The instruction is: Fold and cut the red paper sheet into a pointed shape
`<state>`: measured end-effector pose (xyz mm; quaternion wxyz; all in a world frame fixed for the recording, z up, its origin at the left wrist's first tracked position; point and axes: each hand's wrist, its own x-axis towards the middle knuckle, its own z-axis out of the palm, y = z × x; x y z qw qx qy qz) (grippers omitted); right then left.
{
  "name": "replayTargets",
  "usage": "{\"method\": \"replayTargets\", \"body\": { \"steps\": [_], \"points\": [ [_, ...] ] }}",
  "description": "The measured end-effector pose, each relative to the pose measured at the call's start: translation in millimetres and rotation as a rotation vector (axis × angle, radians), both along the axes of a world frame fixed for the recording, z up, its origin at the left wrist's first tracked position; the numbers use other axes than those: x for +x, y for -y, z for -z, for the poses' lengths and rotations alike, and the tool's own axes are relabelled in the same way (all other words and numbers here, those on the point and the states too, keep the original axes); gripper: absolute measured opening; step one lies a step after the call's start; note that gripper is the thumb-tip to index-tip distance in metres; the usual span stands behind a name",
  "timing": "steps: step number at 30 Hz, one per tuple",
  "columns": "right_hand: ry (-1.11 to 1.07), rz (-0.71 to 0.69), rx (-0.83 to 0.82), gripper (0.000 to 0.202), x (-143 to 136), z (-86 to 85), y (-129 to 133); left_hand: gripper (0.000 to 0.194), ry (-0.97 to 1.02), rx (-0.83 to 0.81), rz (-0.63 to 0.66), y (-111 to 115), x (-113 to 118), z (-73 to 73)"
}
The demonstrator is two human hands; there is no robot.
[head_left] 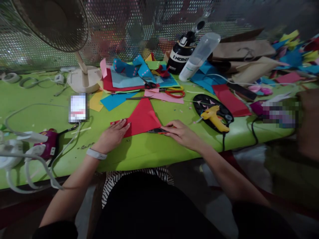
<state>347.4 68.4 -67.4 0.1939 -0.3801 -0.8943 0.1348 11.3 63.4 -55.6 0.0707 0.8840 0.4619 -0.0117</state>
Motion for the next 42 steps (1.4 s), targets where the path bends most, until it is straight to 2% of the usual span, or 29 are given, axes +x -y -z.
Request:
{"method": "replayTargets", "body": {
  "steps": [29,42],
  "points": [
    [-0.057,-0.035,0.008,0.034,-31,-2.2,16,0.047,-0.019,0.000,-0.026,1,1,-4.7],
    [-0.077,-0.066,-0.005,0.035,-46,1.9,17,0.056,0.031,-0.046,-0.081,-1,1,-7.0]
  ]
}}
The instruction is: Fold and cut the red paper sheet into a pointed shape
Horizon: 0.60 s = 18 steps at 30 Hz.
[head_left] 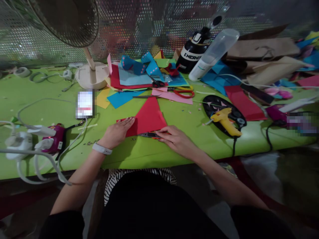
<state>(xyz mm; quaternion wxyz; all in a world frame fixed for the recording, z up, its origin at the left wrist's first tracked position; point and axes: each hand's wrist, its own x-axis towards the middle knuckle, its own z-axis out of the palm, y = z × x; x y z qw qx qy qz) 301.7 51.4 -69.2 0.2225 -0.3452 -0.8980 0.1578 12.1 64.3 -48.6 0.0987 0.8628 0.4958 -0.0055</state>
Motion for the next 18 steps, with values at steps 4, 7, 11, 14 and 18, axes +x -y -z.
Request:
{"method": "replayTargets", "body": {
  "steps": [4,7,11,14,18],
  "points": [
    [-0.019,-0.012,0.024,0.033,-2,1.1,0,0.057,0.004,-0.015,-0.009,-1,-1,-0.2],
    [-0.004,-0.020,0.036,0.034,-8,1.3,0,0.059,0.019,-0.001,-0.005,-1,-2,-0.7],
    [0.009,-0.049,0.031,0.034,-11,0.0,0,0.059,0.017,-0.009,-0.009,0,-2,-1.0],
    [0.002,-0.038,0.015,0.034,-13,-0.8,1,0.060,0.036,0.000,0.001,0,-2,-1.1],
    [-0.002,-0.027,0.008,0.035,-14,-1.4,0,0.056,0.119,-0.028,0.013,-1,-9,-3.8]
  ]
}}
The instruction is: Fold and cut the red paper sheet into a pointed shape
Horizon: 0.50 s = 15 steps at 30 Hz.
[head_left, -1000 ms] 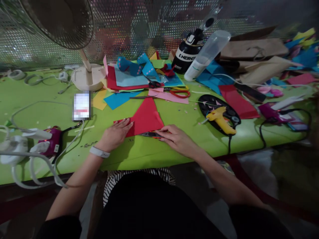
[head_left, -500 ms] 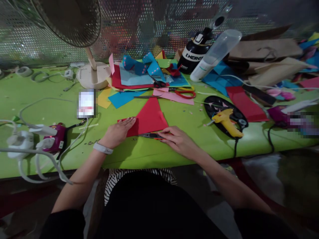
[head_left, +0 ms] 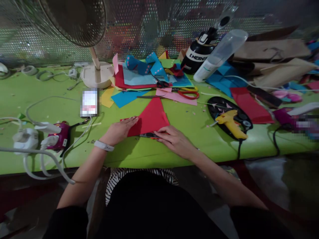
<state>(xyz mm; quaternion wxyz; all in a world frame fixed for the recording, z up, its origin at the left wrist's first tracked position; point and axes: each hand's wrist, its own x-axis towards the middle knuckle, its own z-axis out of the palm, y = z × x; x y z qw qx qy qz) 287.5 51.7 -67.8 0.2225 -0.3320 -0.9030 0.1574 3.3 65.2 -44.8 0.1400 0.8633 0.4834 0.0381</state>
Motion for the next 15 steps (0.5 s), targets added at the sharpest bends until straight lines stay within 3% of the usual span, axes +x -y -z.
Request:
{"method": "replayTargets", "body": {
  "steps": [6,15],
  "points": [
    [-0.005,0.022,-0.010,0.035,10,-0.6,-1,0.035,0.136,0.018,-0.025,-4,-19,-3.0],
    [0.002,0.002,-0.004,0.035,-11,1.3,2,0.034,0.234,-0.059,-0.059,-7,-23,1.5]
  ]
}}
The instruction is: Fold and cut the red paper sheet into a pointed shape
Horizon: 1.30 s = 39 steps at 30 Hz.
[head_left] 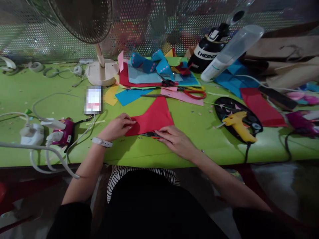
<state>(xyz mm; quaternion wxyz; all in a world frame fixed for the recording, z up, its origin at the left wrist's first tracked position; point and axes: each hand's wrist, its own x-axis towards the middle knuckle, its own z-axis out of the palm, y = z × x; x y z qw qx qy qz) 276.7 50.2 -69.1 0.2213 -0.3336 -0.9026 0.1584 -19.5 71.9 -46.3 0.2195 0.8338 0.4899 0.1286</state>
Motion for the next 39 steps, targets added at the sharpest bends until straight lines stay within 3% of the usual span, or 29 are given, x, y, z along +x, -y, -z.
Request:
{"method": "replayTargets", "body": {
  "steps": [10,19,23,30,39],
  "points": [
    [-0.034,-0.036,-0.026,0.034,0,-2.1,0,0.033,0.006,-0.013,-0.013,1,0,-1.4],
    [0.004,0.028,0.006,0.034,2,-1.5,-3,0.031,0.027,0.013,0.066,25,-1,-21.3],
    [0.004,0.027,-0.009,0.034,4,-3.4,-3,0.021,0.027,0.037,0.074,31,6,-14.2],
    [-0.025,0.035,-0.023,0.034,12,-1.1,1,0.022,-0.002,0.119,0.084,46,13,-10.1],
    [-0.057,0.158,0.072,0.031,19,5.7,1,0.026,-0.060,0.281,-0.060,56,29,3.3]
  ]
}}
